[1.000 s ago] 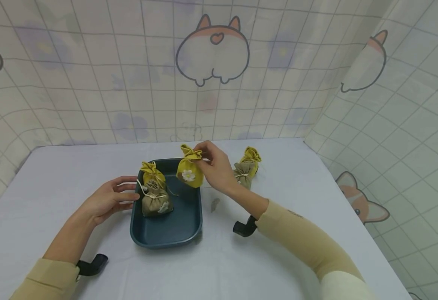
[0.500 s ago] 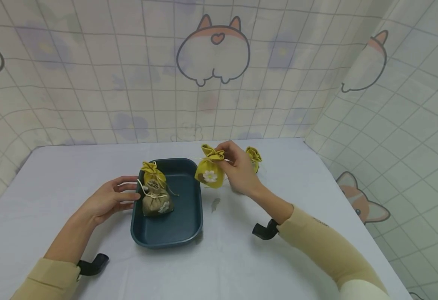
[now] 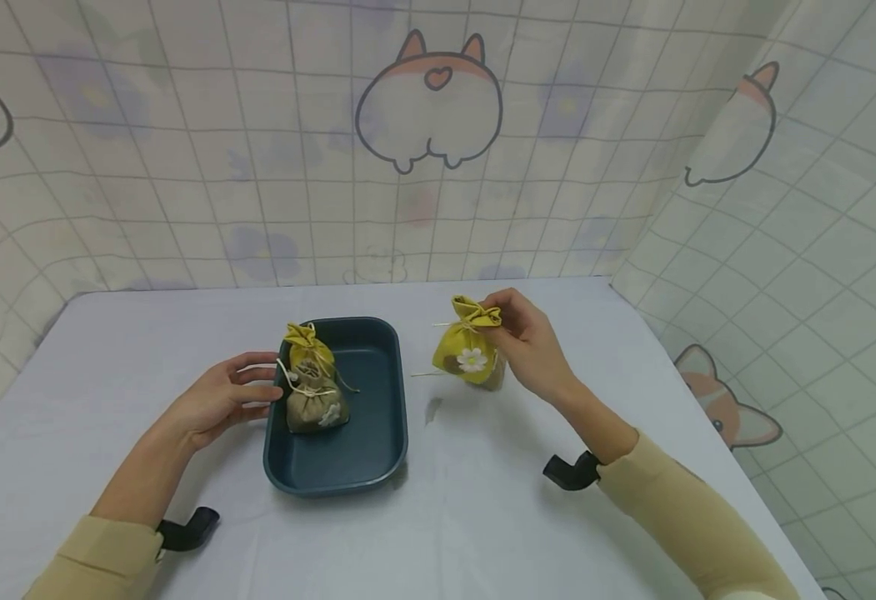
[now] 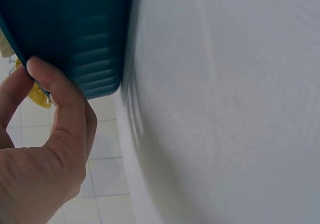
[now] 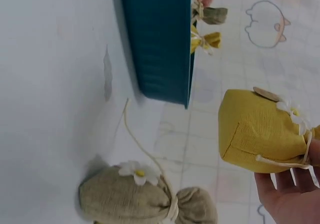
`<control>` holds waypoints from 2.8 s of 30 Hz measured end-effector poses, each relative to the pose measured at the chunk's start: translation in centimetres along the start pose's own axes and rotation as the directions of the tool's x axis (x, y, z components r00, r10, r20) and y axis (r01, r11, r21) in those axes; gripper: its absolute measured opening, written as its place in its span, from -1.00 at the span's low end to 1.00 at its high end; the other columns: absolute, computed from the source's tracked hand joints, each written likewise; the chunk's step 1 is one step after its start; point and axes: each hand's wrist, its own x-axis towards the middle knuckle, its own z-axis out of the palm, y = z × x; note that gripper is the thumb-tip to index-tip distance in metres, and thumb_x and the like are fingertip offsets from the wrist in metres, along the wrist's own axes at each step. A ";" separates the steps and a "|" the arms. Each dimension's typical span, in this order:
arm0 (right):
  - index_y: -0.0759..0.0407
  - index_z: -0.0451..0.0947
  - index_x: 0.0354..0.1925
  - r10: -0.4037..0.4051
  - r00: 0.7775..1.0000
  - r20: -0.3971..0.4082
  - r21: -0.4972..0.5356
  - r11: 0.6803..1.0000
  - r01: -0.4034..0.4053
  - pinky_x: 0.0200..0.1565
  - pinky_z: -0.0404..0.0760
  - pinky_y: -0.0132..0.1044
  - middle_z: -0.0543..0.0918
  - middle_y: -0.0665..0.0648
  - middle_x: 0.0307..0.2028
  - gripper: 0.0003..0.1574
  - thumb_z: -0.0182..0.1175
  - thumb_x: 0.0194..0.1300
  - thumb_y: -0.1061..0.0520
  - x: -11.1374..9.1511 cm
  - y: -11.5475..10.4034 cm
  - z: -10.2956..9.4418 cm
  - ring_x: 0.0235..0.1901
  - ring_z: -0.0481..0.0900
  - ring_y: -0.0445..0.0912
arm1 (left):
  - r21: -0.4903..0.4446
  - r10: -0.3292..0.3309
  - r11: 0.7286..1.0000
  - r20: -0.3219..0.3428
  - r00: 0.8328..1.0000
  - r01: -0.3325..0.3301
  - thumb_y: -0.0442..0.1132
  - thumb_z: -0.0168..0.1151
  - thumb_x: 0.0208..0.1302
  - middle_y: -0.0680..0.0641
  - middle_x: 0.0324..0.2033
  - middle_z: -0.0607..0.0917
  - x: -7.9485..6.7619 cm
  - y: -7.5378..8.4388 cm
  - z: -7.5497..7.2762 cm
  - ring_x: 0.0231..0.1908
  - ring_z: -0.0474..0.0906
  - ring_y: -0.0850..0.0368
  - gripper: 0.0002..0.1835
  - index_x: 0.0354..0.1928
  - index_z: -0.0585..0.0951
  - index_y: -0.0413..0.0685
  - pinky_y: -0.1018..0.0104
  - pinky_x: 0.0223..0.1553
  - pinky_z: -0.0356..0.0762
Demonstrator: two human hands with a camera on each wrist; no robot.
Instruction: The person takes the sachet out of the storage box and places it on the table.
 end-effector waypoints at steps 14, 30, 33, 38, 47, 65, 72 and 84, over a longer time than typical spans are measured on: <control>0.42 0.38 0.07 0.071 0.996 0.062 0.076 0.994 -0.076 0.00 0.64 -0.33 0.53 0.24 0.02 -0.77 0.07 0.48 0.44 -1.9 1.7 -4.0 0.00 0.57 -0.04 | 0.003 0.004 1.000 -0.002 1.000 -0.004 -0.33 0.35 0.37 -0.35 0.34 0.34 -0.1 0.0 0.1 -0.02 0.60 0.12 -0.14 0.57 0.08 -0.26 0.22 -0.05 0.65; 0.29 0.42 0.04 0.150 0.980 0.129 0.058 0.986 -0.158 -0.02 0.63 -0.34 0.59 0.16 -0.04 -0.81 0.09 0.50 0.39 -2.5 5.8 -8.8 -0.07 0.60 -0.09 | -0.013 0.002 1.000 -0.001 1.000 -0.002 -0.34 0.36 0.36 -0.35 0.37 0.33 0.1 -0.1 0.1 -0.02 0.62 0.18 -0.12 0.57 0.07 -0.25 0.21 -0.03 0.65; 0.36 0.39 0.05 0.165 0.976 0.145 0.067 0.982 -0.176 -0.03 0.63 -0.35 0.59 0.15 -0.04 -0.79 0.10 0.50 0.38 -2.4 6.6 -9.1 -0.08 0.60 -0.09 | -0.012 0.006 1.000 0.001 1.000 -0.006 -0.33 0.36 0.37 -0.35 0.38 0.33 0.1 -0.1 0.1 -0.02 0.62 0.17 -0.12 0.57 0.07 -0.25 0.20 -0.03 0.64; 0.43 0.38 0.08 0.181 0.967 0.178 0.047 0.980 -0.192 -0.06 0.61 -0.35 0.59 0.15 -0.04 -0.77 0.08 0.51 0.37 -2.3 7.9 -9.7 -0.09 0.58 -0.10 | -0.011 0.003 1.000 0.002 1.000 -0.003 -0.33 0.37 0.36 -0.35 0.37 0.33 0.1 -0.2 0.2 -0.02 0.62 0.16 -0.12 0.57 0.08 -0.25 0.20 -0.03 0.64; 0.42 0.39 0.13 0.207 0.951 0.231 0.034 0.975 -0.220 0.00 0.61 -0.33 0.56 0.23 0.01 -0.73 0.06 0.51 0.40 -1.7 10.6 -9.8 -0.04 0.58 -0.08 | -0.017 0.008 1.000 0.003 1.000 -0.007 -0.34 0.36 0.37 -0.31 0.32 0.38 0.1 -0.2 0.1 -0.05 0.63 0.17 -0.13 0.56 0.08 -0.26 0.21 -0.06 0.65; 0.33 0.38 0.28 0.296 0.952 0.083 -0.040 0.955 -0.293 0.16 0.54 -0.31 0.51 0.25 0.24 -0.51 0.22 0.49 0.24 -1.4 10.8 -8.9 0.22 0.51 0.01 | -0.016 0.013 1.000 0.003 1.000 -0.013 -0.32 0.37 0.36 -0.31 0.33 0.36 0.0 -0.2 0.0 -0.05 0.62 0.16 -0.12 0.57 0.09 -0.24 0.23 -0.06 0.65; 0.33 0.41 0.24 0.175 0.982 0.076 -0.065 0.983 -0.171 0.35 0.38 -0.14 0.53 0.33 0.19 -0.52 0.29 0.45 0.24 -1.3 9.9 -9.2 0.24 0.46 0.09 | -0.018 0.013 1.000 0.006 1.000 -0.013 -0.33 0.36 0.37 -0.33 0.34 0.35 0.0 -0.2 0.0 -0.04 0.61 0.15 -0.13 0.57 0.09 -0.24 0.22 -0.05 0.64; 0.37 0.47 0.17 0.057 0.998 0.029 -0.043 0.998 -0.055 0.39 0.30 0.05 0.54 0.33 0.13 -0.61 0.27 0.45 0.28 -0.2 7.4 -8.3 0.27 0.46 0.09 | -0.020 0.012 1.000 0.000 1.000 -0.012 -0.33 0.36 0.36 -0.33 0.34 0.36 0.0 -0.2 0.0 -0.06 0.63 0.16 -0.13 0.57 0.09 -0.24 0.23 -0.06 0.65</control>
